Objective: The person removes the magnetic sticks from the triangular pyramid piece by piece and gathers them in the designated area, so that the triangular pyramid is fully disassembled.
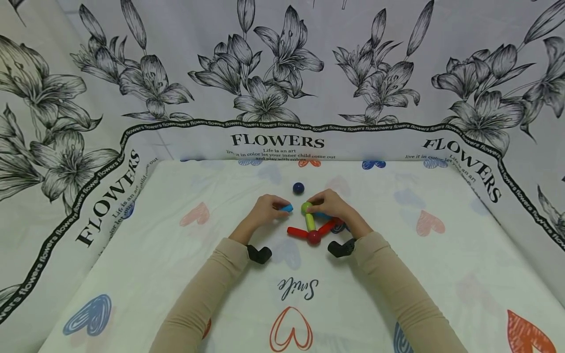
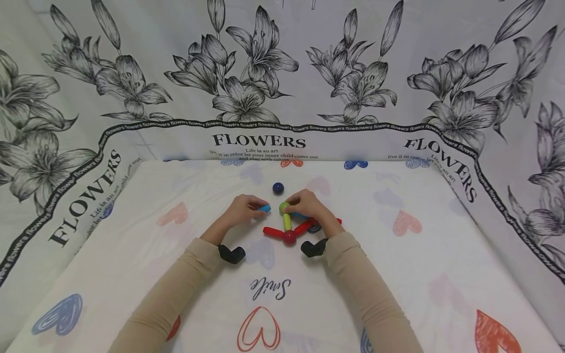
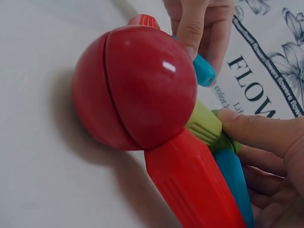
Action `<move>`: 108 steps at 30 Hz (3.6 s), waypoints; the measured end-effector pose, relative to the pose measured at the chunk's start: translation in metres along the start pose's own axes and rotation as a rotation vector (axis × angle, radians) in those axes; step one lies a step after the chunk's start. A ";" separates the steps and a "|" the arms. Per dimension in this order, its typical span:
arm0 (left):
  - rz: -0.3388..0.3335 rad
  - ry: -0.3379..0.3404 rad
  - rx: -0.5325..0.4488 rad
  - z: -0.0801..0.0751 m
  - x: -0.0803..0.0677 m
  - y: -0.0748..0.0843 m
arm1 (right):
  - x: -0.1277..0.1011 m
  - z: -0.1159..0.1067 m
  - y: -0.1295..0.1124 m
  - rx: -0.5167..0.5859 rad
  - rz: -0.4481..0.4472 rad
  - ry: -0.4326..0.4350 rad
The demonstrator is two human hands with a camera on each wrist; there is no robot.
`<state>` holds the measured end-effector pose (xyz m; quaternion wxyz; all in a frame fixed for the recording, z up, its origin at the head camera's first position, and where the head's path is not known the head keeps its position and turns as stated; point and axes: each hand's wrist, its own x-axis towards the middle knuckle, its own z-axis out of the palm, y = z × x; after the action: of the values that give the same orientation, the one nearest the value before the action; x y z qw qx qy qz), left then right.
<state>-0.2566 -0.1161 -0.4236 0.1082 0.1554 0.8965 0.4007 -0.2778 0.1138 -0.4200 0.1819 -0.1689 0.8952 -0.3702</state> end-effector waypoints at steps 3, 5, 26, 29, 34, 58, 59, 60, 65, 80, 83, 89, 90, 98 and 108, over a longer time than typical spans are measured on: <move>0.017 0.016 0.000 -0.004 0.000 -0.004 | 0.001 0.001 0.000 -0.005 0.001 0.002; 0.026 0.032 0.009 -0.006 0.000 -0.006 | 0.001 0.001 0.000 -0.009 0.001 0.004; 0.044 0.110 0.182 -0.031 0.006 -0.040 | -0.013 -0.005 0.004 -0.006 -0.059 0.080; 0.043 0.116 0.189 -0.034 0.008 -0.042 | -0.016 -0.005 0.005 -0.001 -0.078 0.085; 0.046 0.127 0.199 -0.038 0.010 -0.044 | -0.022 -0.006 0.005 0.007 -0.106 0.107; 0.011 0.117 0.271 -0.043 0.020 -0.051 | -0.049 0.003 -0.006 0.054 -0.089 0.167; 0.010 0.116 0.273 -0.042 0.020 -0.051 | -0.050 0.004 -0.007 0.052 -0.086 0.166; 0.009 0.115 0.273 -0.042 0.021 -0.052 | -0.051 0.005 -0.007 0.050 -0.088 0.167; 0.007 0.114 0.274 -0.042 0.020 -0.052 | -0.057 0.009 -0.006 0.049 -0.129 0.167; 0.039 0.205 0.192 -0.040 0.004 -0.042 | -0.072 0.017 -0.001 0.028 -0.137 0.111; 0.050 0.248 0.167 -0.037 -0.001 -0.039 | -0.074 0.019 -0.001 -0.015 -0.166 0.109; 0.130 0.298 0.179 -0.031 -0.009 -0.032 | -0.075 0.022 0.000 -0.075 -0.194 0.111; 0.144 0.294 0.187 -0.029 -0.011 -0.031 | -0.075 0.022 0.000 -0.076 -0.194 0.107; 0.184 0.195 0.204 -0.017 -0.025 -0.016 | -0.075 0.024 0.004 -0.072 -0.265 0.080; 0.192 0.019 0.143 0.002 -0.033 0.003 | -0.077 0.023 0.004 -0.152 -0.298 0.077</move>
<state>-0.2249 -0.1245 -0.4206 0.0493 0.2439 0.9048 0.3457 -0.2008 0.1360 -0.4227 0.0771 -0.2987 0.8920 -0.3306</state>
